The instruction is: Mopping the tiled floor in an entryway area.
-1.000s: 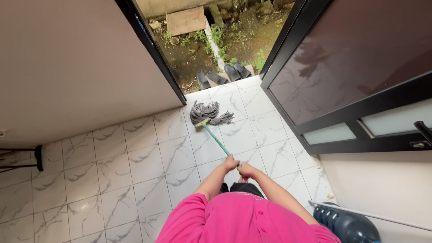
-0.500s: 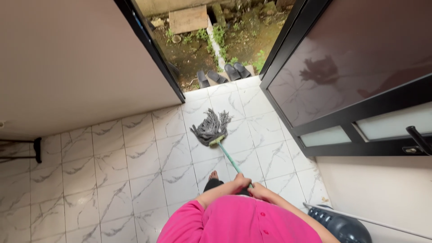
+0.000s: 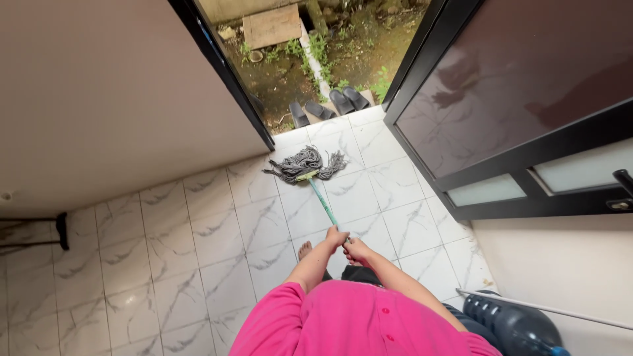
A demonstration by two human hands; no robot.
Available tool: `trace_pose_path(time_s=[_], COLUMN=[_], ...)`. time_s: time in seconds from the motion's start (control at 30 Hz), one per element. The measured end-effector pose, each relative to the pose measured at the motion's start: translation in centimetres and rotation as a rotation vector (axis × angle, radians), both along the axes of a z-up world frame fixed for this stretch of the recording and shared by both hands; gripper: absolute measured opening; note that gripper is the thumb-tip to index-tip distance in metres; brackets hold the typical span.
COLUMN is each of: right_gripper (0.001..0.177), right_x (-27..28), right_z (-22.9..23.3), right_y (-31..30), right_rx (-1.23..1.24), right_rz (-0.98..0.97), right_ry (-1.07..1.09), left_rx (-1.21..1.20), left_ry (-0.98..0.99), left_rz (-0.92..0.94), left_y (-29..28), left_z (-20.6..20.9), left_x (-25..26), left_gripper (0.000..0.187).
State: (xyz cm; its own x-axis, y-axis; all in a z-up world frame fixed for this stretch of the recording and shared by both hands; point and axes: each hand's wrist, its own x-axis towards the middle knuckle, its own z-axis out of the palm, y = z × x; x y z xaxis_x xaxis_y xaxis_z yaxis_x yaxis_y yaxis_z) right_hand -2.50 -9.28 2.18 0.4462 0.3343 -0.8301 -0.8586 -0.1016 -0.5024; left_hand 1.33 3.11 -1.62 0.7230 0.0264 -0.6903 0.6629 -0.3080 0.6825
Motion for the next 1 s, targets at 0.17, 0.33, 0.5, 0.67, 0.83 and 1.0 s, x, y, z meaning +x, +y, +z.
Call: trace_pose_path(time_s=[0.17,0.33,0.5,0.67,0.83,1.0], right_gripper=[0.02,0.033,0.026,0.025,0.025,0.032], right_x=[2.4,-2.9,-10.1,-12.2,-8.5,-3.1], right_z=[-1.5,-2.7,-9.9,-11.5,-10.7,-8.8], right_y=[3.5,3.4,-0.5,0.2,3.7,7.3], right_rx=[-0.006,-0.067,-0.196,-0.377,-0.297,-0.076], right_rz=[-0.081,-0.155,-0.13,-0.019,-0.13,-0.369], right_ry=[-0.012,-0.003,-0.138,-0.252,-0.287,-0.051], left_rx=[-0.127,0.057,0.027,-0.073,0.029,0.055], left_ry=[0.102,-0.006,-0.006,0.079,0.061,-0.019], left_rz=[0.068,-0.122,-0.331,-0.466,-0.512,-0.407], left_y=[3.6,3.9,2.1,2.6,4.8,6.2], left_z=[-0.2,0.1,2.3,2.1,1.7,1.6], left_x=[3.1,-0.3,-5.1,-5.6,-2.6,1.8], left_gripper=[0.058,0.061,0.07,0.075,0.086,0.065])
